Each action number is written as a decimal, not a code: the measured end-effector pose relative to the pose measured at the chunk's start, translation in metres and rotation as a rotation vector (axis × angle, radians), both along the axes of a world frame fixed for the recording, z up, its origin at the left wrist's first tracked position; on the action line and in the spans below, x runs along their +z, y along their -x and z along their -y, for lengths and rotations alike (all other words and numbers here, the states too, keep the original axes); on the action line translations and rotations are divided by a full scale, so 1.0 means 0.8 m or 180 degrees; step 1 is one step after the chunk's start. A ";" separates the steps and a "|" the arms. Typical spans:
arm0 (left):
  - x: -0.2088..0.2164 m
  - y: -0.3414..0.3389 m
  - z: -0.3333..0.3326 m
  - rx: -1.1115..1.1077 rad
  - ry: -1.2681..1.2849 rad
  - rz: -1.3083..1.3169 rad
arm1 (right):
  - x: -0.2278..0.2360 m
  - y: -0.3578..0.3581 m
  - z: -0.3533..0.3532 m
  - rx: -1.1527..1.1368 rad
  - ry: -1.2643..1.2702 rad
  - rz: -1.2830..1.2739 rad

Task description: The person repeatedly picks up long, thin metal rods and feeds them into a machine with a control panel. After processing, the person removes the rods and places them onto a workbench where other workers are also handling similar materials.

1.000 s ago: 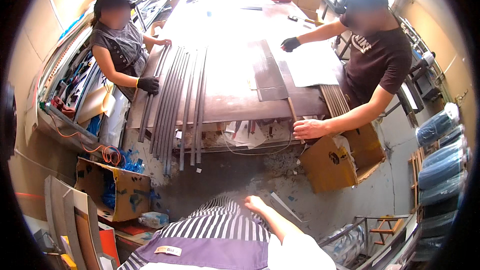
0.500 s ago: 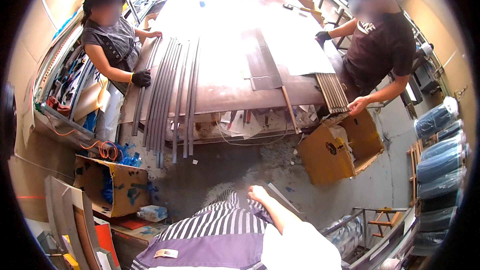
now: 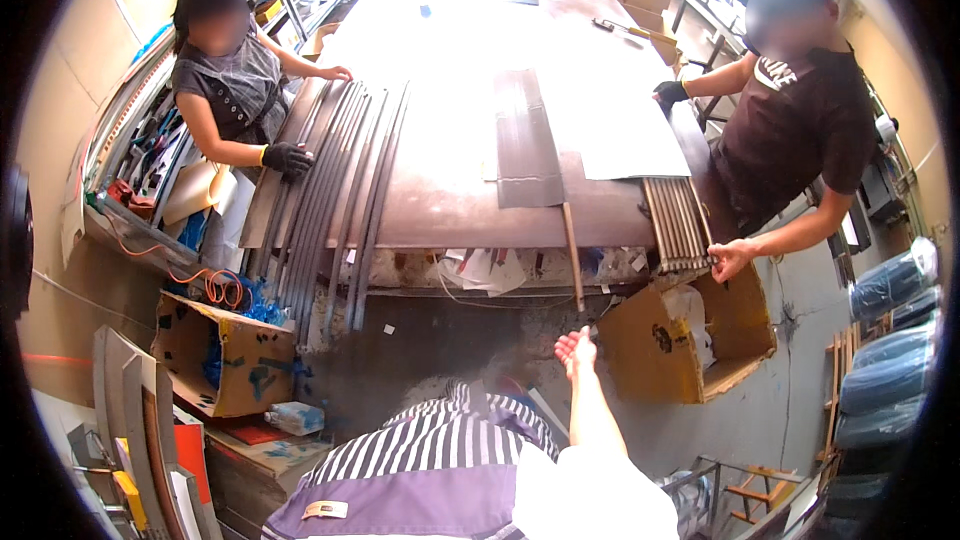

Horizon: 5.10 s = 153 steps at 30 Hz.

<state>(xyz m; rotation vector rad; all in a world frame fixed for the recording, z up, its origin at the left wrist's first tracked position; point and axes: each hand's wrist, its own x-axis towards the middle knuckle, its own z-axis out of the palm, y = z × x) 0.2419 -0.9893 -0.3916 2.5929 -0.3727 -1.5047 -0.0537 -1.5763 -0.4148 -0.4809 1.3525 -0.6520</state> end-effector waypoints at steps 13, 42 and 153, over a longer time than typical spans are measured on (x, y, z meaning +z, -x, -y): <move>0.206 0.008 0.609 -0.0583 0.2043 0.0110 | 0.216 -0.102 0.005 0.1906 0.0171 0.1277; 0.400 0.184 0.204 0.2881 0.2886 0.0195 | 0.366 -0.294 -0.087 0.2857 0.5298 0.0936; 0.147 -0.015 -1.415 0.2950 -0.1198 0.4309 | 0.209 -0.582 -1.645 0.4979 0.6473 0.1281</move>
